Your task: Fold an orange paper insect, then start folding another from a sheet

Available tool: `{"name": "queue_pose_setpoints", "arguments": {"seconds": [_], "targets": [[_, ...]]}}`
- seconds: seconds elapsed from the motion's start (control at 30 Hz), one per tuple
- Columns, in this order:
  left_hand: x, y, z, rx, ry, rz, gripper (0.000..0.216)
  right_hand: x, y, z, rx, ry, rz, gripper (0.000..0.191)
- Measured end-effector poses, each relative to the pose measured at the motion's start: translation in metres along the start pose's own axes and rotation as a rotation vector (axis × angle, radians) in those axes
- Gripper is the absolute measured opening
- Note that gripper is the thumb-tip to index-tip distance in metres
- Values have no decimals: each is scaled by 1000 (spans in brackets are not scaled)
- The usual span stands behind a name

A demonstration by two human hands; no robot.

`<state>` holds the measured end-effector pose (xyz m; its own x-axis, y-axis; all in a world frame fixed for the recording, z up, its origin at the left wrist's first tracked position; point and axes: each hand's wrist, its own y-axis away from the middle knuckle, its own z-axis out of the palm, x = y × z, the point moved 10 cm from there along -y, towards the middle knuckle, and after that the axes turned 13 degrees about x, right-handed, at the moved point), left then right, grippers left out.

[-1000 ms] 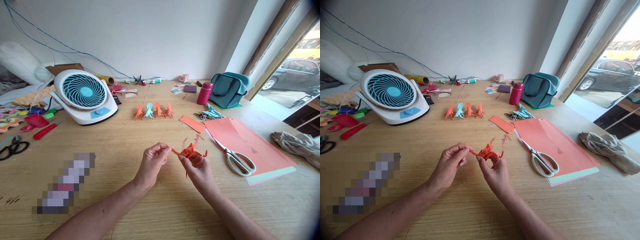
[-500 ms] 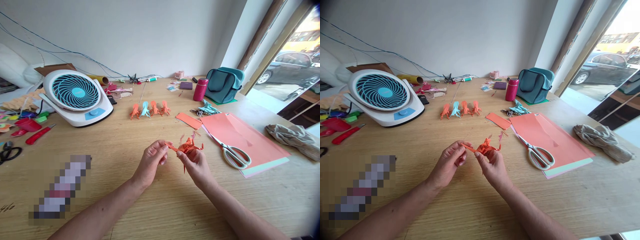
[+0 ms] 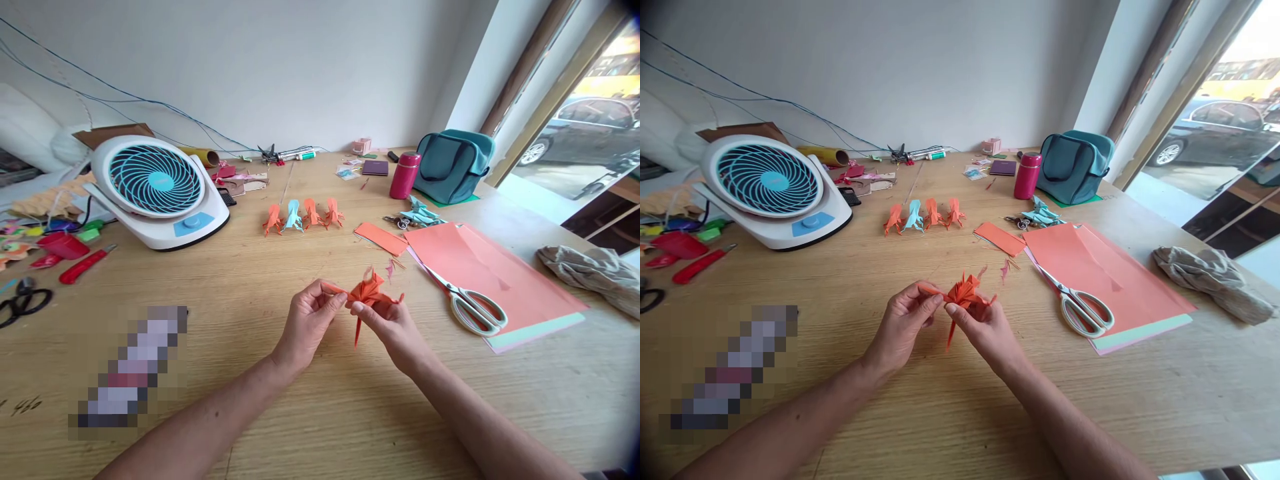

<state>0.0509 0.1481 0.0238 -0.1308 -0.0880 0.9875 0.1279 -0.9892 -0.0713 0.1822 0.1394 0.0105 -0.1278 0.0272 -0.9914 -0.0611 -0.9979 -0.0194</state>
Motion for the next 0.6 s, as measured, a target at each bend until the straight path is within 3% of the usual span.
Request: {"name": "queue_pose_setpoints", "arguments": {"seconds": [0.13,0.4,0.6], "targets": [[-4,-3,-7,76,99,-81,22,1,-1,-1,-29,-62,2,33],[-8,-4,0,21,91,-142,28,1,-3,-8,43,10,-56,38],[-16,-6,1,-3,128,-223,30,-11,-4,-7,18,-20,-168,23]]}}
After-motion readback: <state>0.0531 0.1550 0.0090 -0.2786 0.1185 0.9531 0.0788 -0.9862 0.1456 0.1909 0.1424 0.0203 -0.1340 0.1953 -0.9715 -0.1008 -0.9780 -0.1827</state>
